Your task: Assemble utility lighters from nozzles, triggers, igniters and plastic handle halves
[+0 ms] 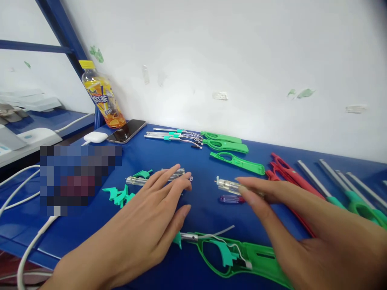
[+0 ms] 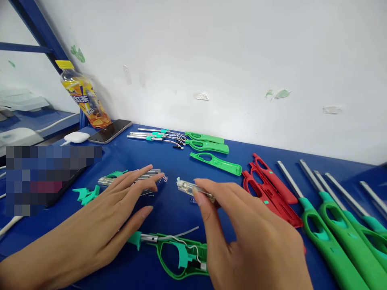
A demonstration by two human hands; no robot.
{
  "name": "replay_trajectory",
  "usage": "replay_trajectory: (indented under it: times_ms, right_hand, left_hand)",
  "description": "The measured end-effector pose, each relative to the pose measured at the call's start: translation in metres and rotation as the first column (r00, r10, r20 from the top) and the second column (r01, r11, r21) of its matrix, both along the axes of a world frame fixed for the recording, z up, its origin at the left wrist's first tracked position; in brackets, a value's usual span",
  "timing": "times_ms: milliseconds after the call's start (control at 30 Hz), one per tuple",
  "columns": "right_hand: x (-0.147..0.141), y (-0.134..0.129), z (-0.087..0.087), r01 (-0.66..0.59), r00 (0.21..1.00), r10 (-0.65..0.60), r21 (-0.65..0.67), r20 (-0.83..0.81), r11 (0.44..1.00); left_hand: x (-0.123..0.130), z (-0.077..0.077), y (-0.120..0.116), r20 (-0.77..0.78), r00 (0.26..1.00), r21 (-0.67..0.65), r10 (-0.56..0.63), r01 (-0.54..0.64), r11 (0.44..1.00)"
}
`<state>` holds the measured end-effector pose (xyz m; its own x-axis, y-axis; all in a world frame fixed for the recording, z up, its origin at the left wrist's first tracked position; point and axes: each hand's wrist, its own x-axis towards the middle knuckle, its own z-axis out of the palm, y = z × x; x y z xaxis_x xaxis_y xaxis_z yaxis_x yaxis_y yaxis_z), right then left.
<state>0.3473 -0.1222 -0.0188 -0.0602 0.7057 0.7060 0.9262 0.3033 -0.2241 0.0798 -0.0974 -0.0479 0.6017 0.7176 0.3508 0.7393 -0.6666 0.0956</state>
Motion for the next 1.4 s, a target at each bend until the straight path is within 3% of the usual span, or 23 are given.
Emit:
replay_trajectory:
  times_ms: [333,567,800,1033,1400]
  right_hand:
    - [0.0,0.001,-0.001,-0.042,0.999,0.042,0.014,0.01,0.999]
    - [0.001,0.003,-0.001,-0.071,0.997,0.071,0.001,-0.03,0.998]
    - [0.0,0.0,-0.003,-0.056,0.998,0.055,-0.008,-0.029,0.998]
    - [0.001,0.002,-0.003,-0.089,0.995,0.088,-0.018,-0.036,0.996]
    - [0.005,-0.001,-0.002,-0.091,0.996,0.09,-0.033,-0.011,0.995]
  left_hand:
    - [0.003,-0.002,-0.001,-0.013,0.998,-0.092,-0.068,0.066,0.994]
    - [-0.003,0.011,-0.011,0.026,0.977,-0.116,-0.21,0.212,0.97]
    - [-0.004,0.017,-0.007,0.075,0.983,-0.094,-0.167,0.173,0.98]
    - [-0.003,0.008,-0.009,-0.012,0.985,-0.101,-0.172,0.17,0.98]
    - [0.002,-0.004,0.007,0.157,0.982,-0.185,-0.108,0.136,0.973]
